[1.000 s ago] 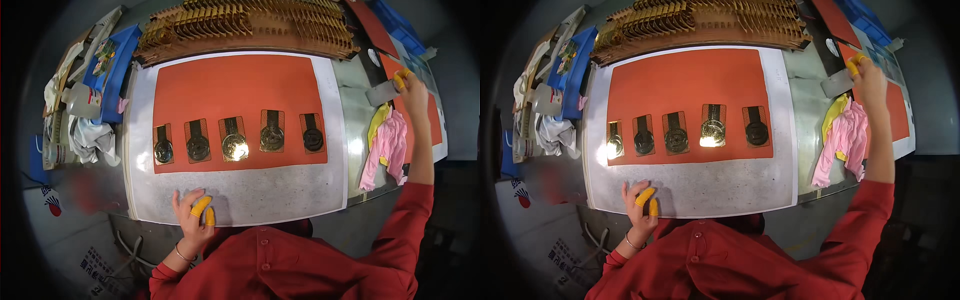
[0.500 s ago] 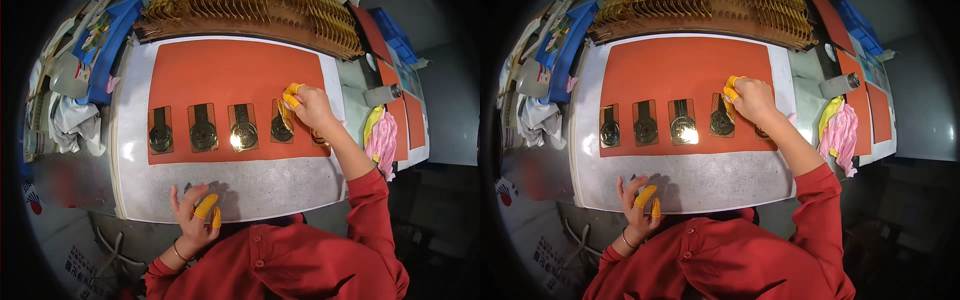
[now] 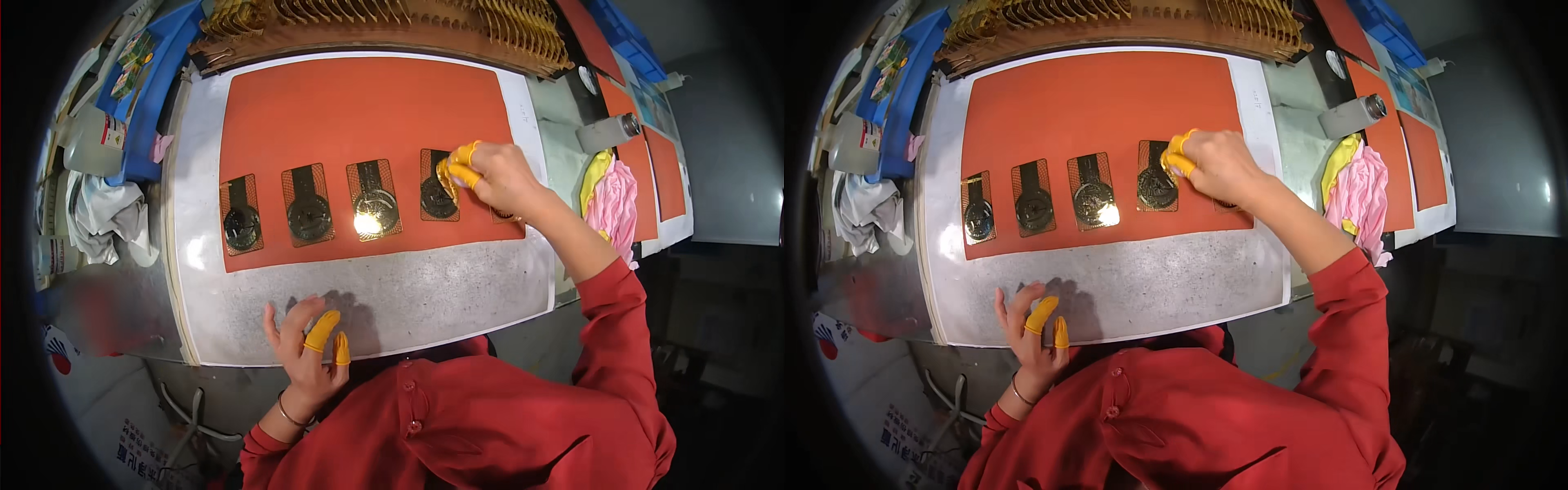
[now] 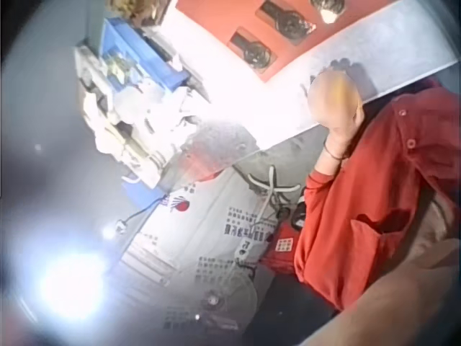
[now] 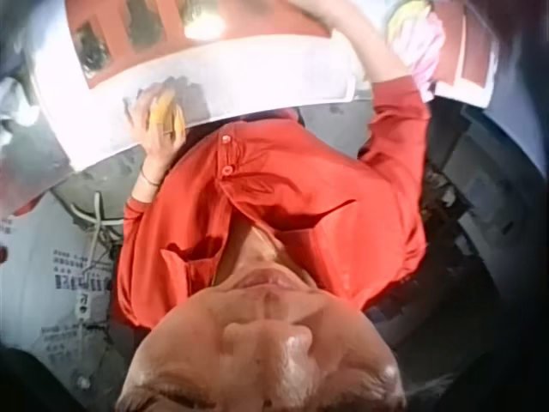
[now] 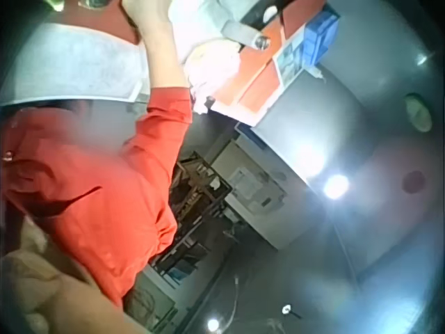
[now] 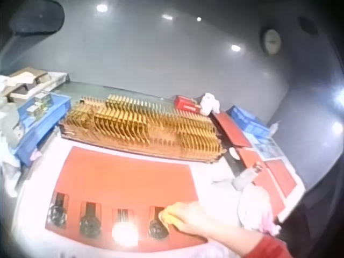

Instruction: The person wipes the surface of several small, dark, bottle-shaped decorative items arranged on a red mat using a yellow cloth. The person systematically cleans each item one by one, occasionally switching to a pink cloth to continue the wiping process.

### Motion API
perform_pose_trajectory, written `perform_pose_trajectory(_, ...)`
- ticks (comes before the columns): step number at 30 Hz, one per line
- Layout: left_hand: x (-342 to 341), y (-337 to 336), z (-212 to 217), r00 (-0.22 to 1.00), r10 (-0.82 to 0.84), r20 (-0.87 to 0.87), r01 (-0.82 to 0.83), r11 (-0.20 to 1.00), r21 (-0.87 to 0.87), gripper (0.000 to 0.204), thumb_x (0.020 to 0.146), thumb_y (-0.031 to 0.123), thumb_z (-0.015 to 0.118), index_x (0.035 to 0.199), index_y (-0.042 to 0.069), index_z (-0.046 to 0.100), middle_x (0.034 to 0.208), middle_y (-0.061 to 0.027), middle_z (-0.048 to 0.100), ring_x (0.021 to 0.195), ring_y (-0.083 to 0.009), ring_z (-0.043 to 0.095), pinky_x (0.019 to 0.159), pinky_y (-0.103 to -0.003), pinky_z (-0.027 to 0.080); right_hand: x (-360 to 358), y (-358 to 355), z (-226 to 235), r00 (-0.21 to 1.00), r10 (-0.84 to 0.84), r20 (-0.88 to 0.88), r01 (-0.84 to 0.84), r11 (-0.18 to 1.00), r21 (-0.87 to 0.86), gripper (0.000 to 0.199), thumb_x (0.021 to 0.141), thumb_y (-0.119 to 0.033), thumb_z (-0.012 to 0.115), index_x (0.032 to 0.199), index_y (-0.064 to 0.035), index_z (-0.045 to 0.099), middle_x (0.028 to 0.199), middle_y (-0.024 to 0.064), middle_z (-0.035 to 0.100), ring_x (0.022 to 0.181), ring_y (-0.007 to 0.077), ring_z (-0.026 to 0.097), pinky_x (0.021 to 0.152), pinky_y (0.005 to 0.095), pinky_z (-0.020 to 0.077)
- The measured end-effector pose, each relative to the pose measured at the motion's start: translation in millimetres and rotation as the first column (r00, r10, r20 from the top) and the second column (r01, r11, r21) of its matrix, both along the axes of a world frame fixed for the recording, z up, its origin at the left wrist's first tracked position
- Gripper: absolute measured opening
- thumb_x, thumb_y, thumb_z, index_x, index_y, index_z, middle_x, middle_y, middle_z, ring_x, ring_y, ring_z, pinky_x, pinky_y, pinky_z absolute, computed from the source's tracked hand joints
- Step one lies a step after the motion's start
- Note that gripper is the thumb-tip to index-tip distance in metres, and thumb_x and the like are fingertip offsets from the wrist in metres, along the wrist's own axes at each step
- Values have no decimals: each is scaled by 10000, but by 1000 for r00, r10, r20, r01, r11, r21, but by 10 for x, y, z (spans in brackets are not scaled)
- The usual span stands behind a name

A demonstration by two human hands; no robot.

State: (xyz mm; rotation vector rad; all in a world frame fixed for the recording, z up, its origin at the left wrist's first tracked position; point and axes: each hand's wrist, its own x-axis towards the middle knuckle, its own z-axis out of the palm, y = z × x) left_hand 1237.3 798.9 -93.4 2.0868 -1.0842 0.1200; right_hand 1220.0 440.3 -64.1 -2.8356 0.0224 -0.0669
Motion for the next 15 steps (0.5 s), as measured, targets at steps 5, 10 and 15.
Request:
perform_pose_trajectory(5,7,-8,-7,1000,12,9,-12,1000,16,292,699,53,630,989,49,597,1108,-127,562,1051,-288,560,1062,-537,169,-94,12,-96,995,45,89,-47,999,14,91,804,-161,637,842,-81,658,733,91,627,641,269,602,577,373,486)
perform_pose_trajectory(10,-6,20,-14,1000,26,2,-26,1000,16,301,689,45,628,988,47,594,1111,-131,561,1048,-293,560,1052,-551,179,-196,73,-63,980,166,110,-169,986,15,115,804,-178,632,867,-84,655,699,97,604,635,275,592,564,378,475)
perform_pose_trajectory(15,-7,-30,24,1000,12,-4,-12,1000,-8,302,681,41,627,981,44,592,1100,-126,565,1042,-291,565,1054,-549,175,-87,-61,-9,992,113,51,-110,992,-63,145,764,-172,663,876,-80,657,723,85,619,658,278,601,586,377,487)
